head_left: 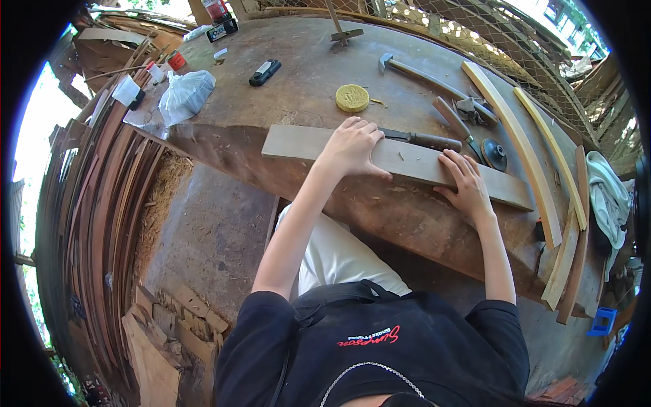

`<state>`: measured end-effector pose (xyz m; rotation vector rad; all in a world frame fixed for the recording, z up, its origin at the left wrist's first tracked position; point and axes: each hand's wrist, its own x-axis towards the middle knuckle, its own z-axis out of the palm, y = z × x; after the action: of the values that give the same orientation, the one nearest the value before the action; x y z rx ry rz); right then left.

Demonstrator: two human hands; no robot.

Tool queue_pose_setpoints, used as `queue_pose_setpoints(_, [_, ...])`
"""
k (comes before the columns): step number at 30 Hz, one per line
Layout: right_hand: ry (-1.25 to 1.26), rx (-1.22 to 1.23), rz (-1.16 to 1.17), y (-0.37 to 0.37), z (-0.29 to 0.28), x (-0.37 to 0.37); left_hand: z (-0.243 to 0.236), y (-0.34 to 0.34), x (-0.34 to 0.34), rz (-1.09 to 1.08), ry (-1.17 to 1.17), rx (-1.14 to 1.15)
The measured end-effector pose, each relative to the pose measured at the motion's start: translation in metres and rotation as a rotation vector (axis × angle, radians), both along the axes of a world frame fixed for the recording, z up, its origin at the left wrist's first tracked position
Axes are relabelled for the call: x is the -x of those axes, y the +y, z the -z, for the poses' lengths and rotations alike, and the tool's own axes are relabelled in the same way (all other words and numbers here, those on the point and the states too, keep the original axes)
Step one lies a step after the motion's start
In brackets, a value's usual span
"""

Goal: The person uses a hammer to tap a chisel on a wooden plank, then smooths the plank with a sanding block. Finally, the person measures the plank with a tape measure.

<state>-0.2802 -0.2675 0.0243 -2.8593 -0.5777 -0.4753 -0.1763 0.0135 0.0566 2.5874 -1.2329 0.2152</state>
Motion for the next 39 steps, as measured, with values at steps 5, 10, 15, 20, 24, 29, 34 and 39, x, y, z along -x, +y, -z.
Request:
queue_pose_setpoints(5, [-0.238,0.015,-0.048,0.004,-0.02,0.01,-0.032,-0.002,-0.005,-0.007,0.165,-0.061])
queue_pose_setpoints(10, [-0.347,0.008,0.019,0.006,-0.006,0.004,-0.04,-0.002,-0.015,-0.038,0.263,-0.079])
queue_pose_setpoints(15, [-0.443,-0.023,0.066,0.017,-0.012,-0.005,-0.054,0.001,-0.011,-0.042,0.259,-0.11])
queue_pose_setpoints(20, [-0.43,-0.011,0.096,0.017,-0.015,-0.025,-0.044,-0.004,-0.015,-0.035,0.051,-0.057])
queue_pose_setpoints(24, [-0.382,-0.127,0.155,0.019,-0.016,-0.032,-0.024,-0.007,-0.014,-0.086,0.031,-0.043])
queue_pose_setpoints(29, [-0.08,-0.145,0.316,0.027,-0.002,-0.023,-0.005,-0.007,0.002,-0.016,0.03,0.024])
queue_pose_setpoints(34, [-0.01,-0.187,0.332,0.036,0.003,-0.019,0.005,-0.002,0.005,-0.026,0.124,0.014])
queue_pose_setpoints(39, [0.044,-0.195,0.326,0.039,0.009,-0.021,0.014,0.004,0.006,0.06,0.104,0.044])
